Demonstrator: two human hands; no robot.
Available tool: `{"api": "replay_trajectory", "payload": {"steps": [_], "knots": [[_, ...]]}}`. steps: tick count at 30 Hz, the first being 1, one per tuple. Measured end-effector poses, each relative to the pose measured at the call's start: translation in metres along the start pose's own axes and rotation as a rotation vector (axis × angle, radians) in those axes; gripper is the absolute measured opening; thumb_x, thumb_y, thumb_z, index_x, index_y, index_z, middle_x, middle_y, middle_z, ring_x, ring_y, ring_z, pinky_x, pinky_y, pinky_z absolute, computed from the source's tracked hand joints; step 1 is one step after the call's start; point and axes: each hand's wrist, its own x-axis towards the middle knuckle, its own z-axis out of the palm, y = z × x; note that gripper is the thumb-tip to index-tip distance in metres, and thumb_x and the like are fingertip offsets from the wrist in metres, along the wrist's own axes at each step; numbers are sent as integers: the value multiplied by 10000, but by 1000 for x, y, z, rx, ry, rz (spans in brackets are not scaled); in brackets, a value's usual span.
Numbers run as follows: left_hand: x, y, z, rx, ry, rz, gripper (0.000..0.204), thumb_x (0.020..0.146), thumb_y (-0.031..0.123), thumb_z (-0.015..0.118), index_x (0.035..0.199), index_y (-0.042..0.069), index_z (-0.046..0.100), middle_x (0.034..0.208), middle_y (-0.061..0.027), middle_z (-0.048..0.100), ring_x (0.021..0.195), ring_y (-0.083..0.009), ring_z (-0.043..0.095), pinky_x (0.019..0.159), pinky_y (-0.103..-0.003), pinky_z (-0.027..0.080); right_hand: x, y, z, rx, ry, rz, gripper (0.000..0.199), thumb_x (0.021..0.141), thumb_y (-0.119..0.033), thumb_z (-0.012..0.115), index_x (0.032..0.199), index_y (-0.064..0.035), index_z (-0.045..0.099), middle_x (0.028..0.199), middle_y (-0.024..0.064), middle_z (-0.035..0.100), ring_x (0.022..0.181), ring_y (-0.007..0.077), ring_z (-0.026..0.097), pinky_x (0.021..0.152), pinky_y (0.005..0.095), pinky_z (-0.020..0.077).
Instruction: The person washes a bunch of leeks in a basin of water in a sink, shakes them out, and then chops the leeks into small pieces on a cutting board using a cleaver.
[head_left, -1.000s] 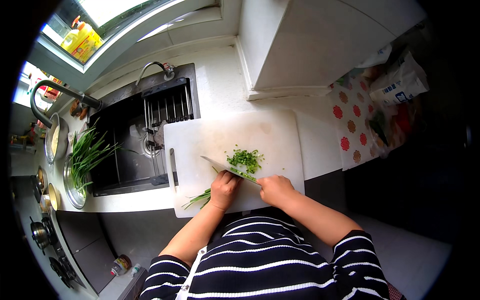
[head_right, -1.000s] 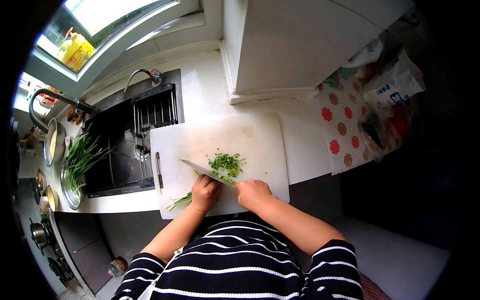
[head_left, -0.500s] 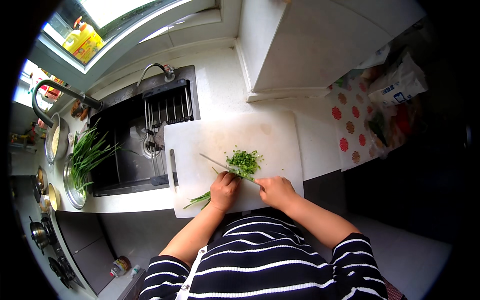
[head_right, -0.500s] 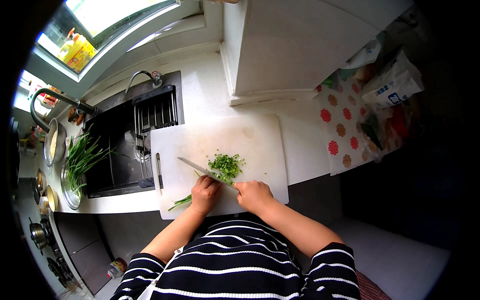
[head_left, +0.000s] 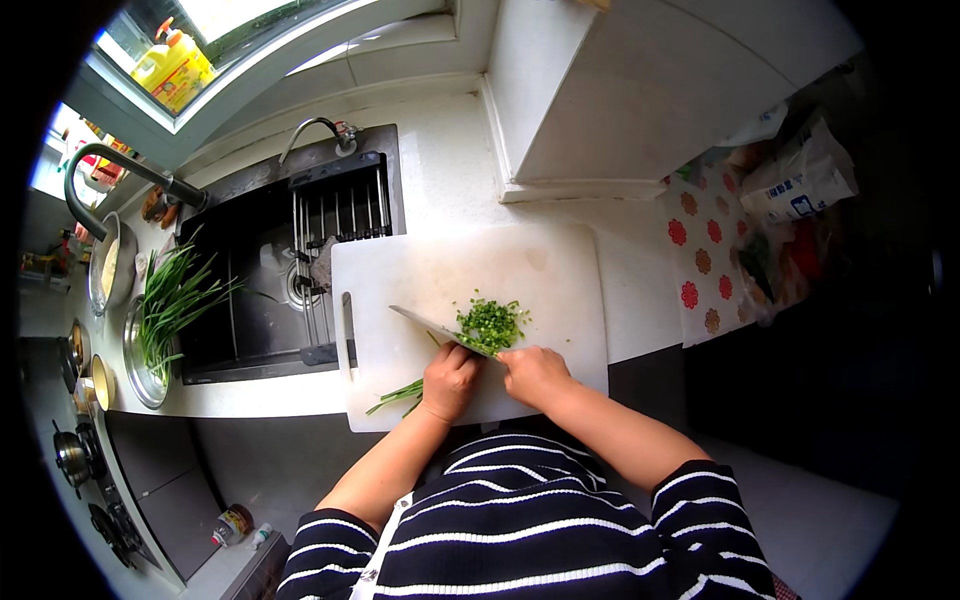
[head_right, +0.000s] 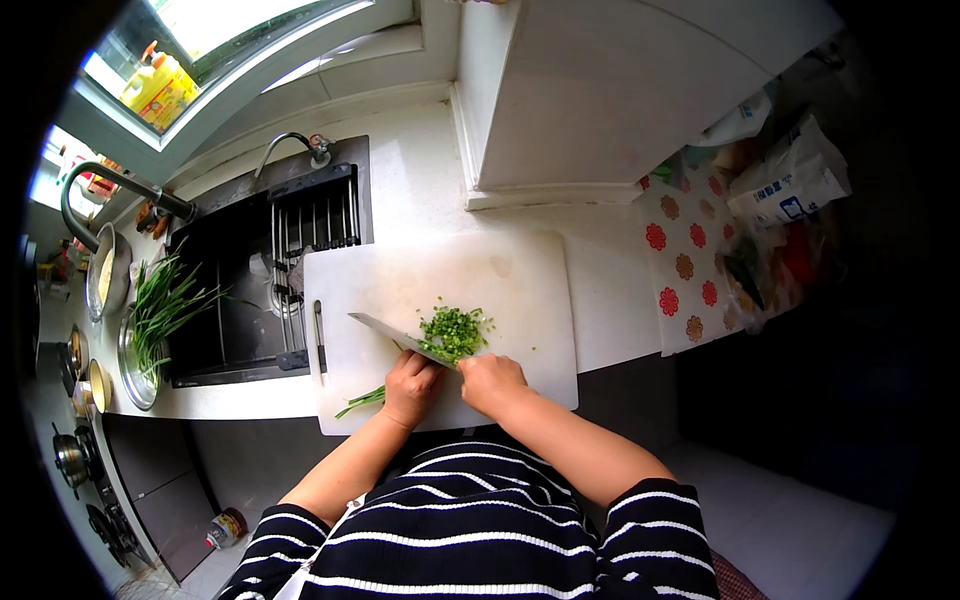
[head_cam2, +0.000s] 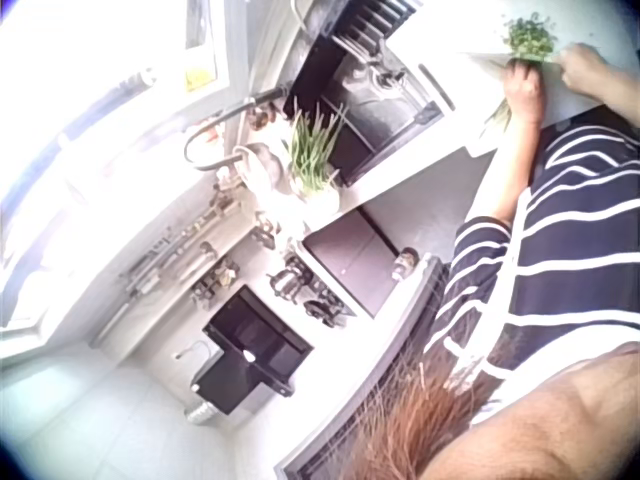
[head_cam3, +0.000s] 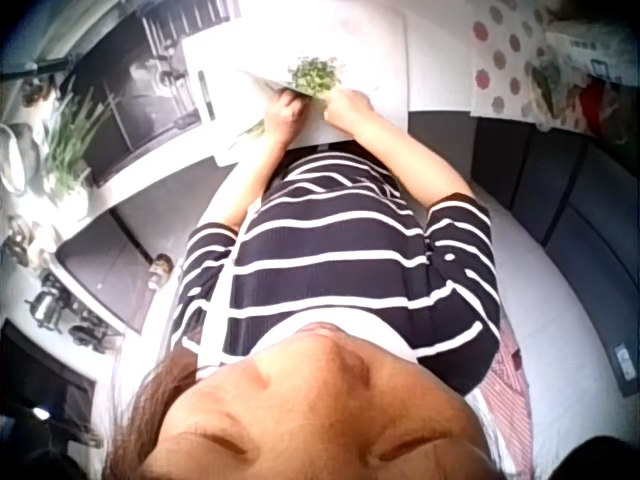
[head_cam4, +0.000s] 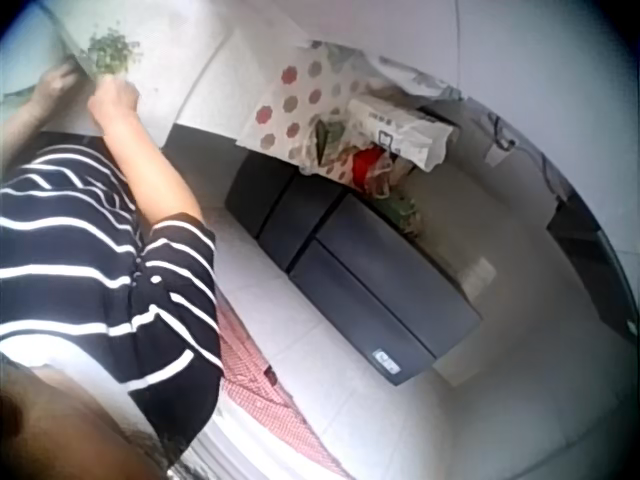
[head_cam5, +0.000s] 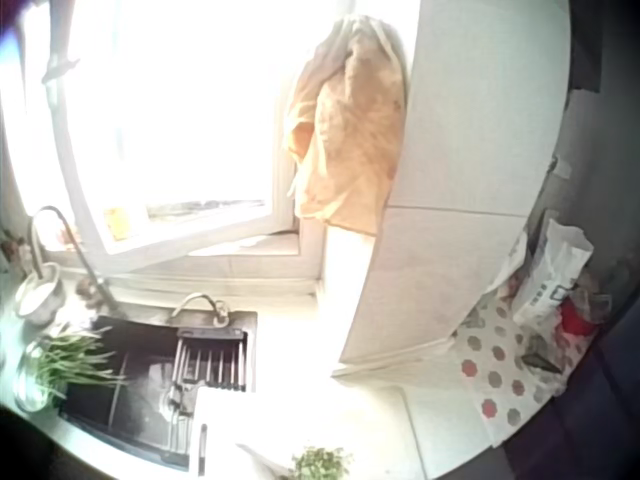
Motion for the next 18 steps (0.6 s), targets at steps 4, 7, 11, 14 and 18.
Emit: {"api": "replay_trajectory", "payload": {"steps": [4,7,11,14,18], "knots": [[-1,1,1,-11,-2,-19,169,650,44,692,811,97,693,844,-54,614,825,-269,596,657,-340,523,2,-1,8,60,116,-68,239,777,-142,555,958,-120,710,840,188,681,793,363,665,749,464,536],[-4,-2,2,30,-37,-6,163,660,52,703,817,93,683,825,-54,597,820,-274,587,642,-341,517,-4,13,4,206,193,-106,283,771,-139,551,1004,-134,711,832,176,684,775,360,664,748,465,537],[-2,-2,2,30,9,31,135,700,78,673,834,94,672,802,-58,564,798,-258,560,639,-335,508,-28,18,-7,138,141,-77,316,763,-130,546,1035,-131,708,820,192,679,764,372,661,746,463,536],[0,-1,0,28,31,37,137,698,78,679,834,91,679,821,-55,578,800,-256,563,642,-331,508,-38,21,-13,47,57,-57,313,758,-123,548,1026,-124,708,820,199,679,765,375,662,749,465,535],[-2,-1,1,56,34,39,142,696,77,683,838,87,690,853,-58,595,813,-258,572,651,-329,510,-37,13,-21,1,-20,-20,287,755,-113,547,993,-108,708,831,201,680,799,378,663,761,472,532]]}}
